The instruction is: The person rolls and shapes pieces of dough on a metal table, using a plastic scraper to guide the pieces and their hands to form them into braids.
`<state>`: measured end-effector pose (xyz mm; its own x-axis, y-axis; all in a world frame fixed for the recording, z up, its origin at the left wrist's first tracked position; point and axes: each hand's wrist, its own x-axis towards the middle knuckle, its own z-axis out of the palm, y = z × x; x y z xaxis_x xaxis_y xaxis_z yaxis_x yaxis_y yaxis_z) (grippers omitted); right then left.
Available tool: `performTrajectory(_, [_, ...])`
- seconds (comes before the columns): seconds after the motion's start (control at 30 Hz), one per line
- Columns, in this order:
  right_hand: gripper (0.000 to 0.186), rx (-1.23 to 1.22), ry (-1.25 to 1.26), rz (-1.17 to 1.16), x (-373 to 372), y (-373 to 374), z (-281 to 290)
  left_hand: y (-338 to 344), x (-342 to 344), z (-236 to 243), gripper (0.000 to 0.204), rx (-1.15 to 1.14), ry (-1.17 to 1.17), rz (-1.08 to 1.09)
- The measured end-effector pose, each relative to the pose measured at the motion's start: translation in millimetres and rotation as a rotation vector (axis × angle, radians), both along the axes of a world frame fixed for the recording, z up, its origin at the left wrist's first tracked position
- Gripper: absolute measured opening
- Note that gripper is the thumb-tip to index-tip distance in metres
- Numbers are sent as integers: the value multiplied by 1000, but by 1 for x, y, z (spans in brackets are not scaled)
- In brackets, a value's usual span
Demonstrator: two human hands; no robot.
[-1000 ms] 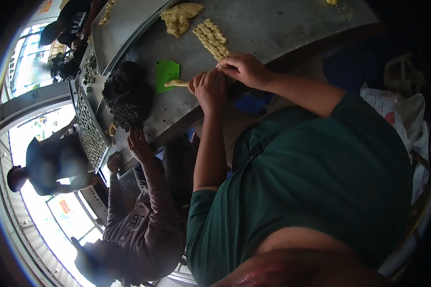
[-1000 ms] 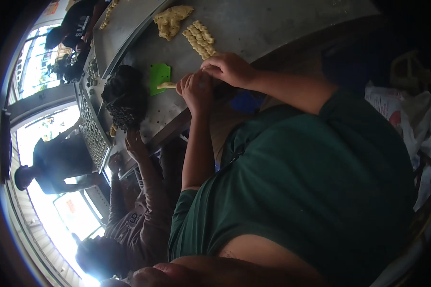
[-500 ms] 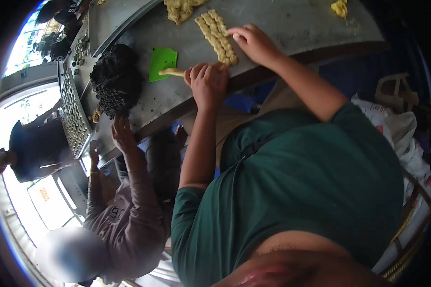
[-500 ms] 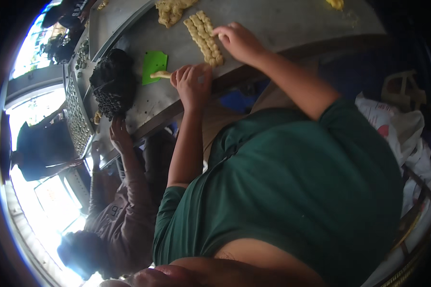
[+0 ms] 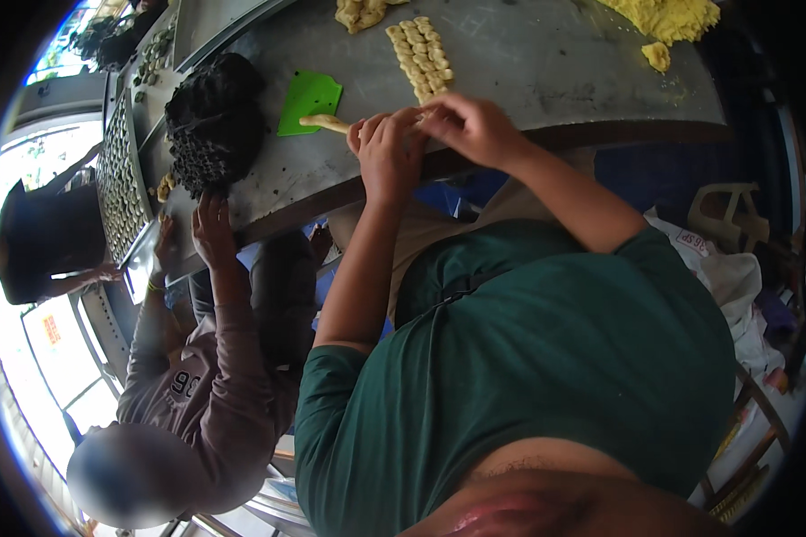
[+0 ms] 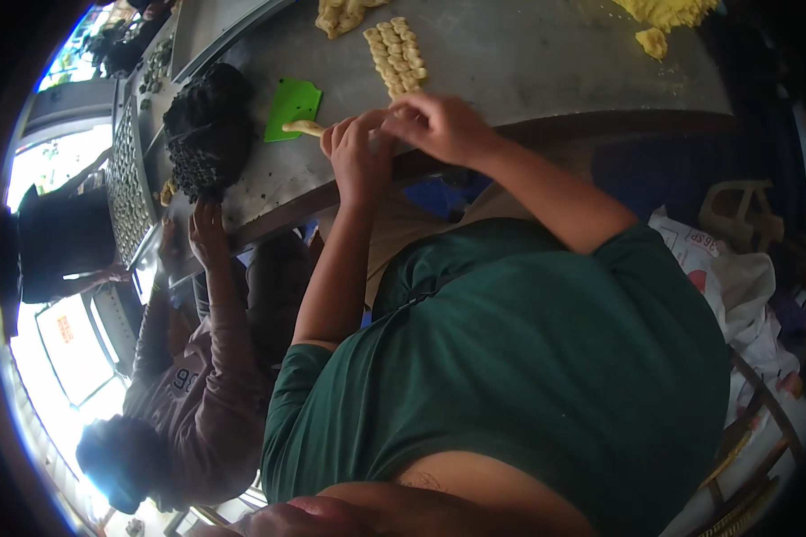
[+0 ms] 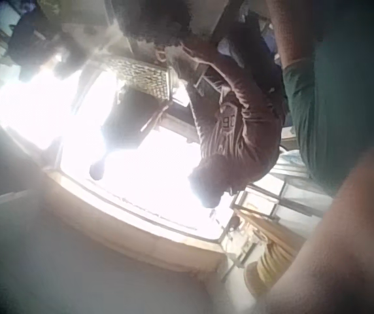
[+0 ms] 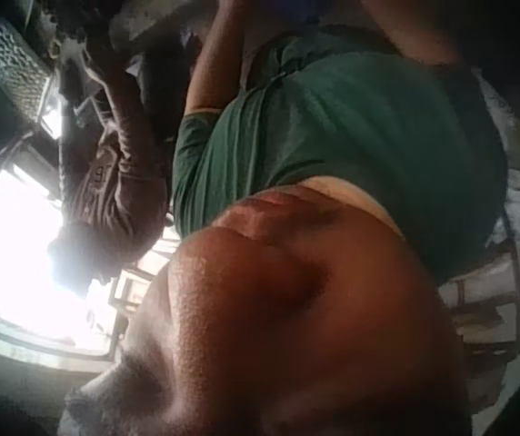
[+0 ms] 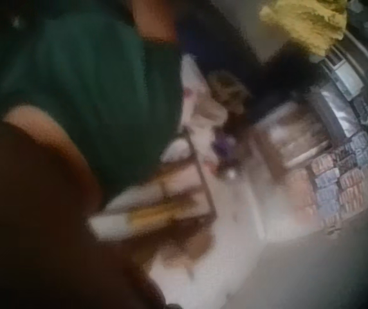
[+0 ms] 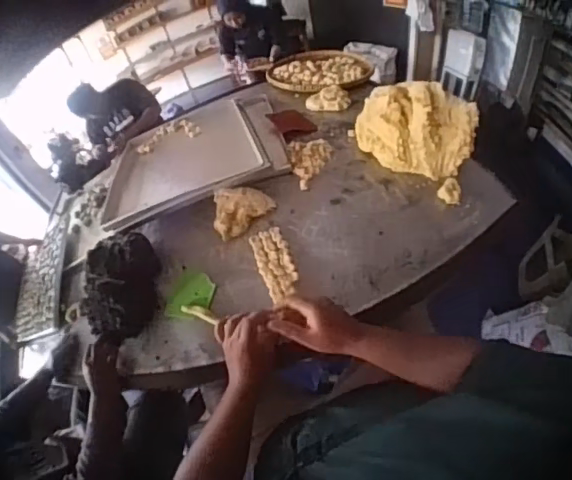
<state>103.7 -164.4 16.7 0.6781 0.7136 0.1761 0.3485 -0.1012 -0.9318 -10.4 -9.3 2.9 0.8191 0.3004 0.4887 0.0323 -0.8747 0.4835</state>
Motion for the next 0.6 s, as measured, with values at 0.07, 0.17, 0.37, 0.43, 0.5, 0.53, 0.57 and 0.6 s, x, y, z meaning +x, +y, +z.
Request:
performTrajectory(0.07, [27,28,-64,55,-13,7,-9,0,-1,-2,29,-5,24,-6])
performTrajectory(0.17, [26,-41,-115,6,-3,6,-15,-7,5,5,29,7,63,-2])
performTrajectory(0.37, [25,72,-150,-42,-3,6,-8,-5,9,-1,24,191,53,68])
performTrajectory(0.43, [23,74,-192,-40,-6,6,-10,-3,0,-2,23,143,78,34])
performTrajectory(0.5, [22,71,-245,-3,-7,7,-11,-2,4,-2,22,134,43,28])
performTrajectory(0.53, [21,117,-229,-40,-7,6,-10,-3,6,-3,21,132,24,-3])
performTrajectory(0.57, [21,161,-209,-76,-8,5,-11,-4,4,-1,21,111,12,20])
performTrajectory(0.6, [21,144,-221,-52,-9,4,-10,-4,2,0,19,97,-8,-2])
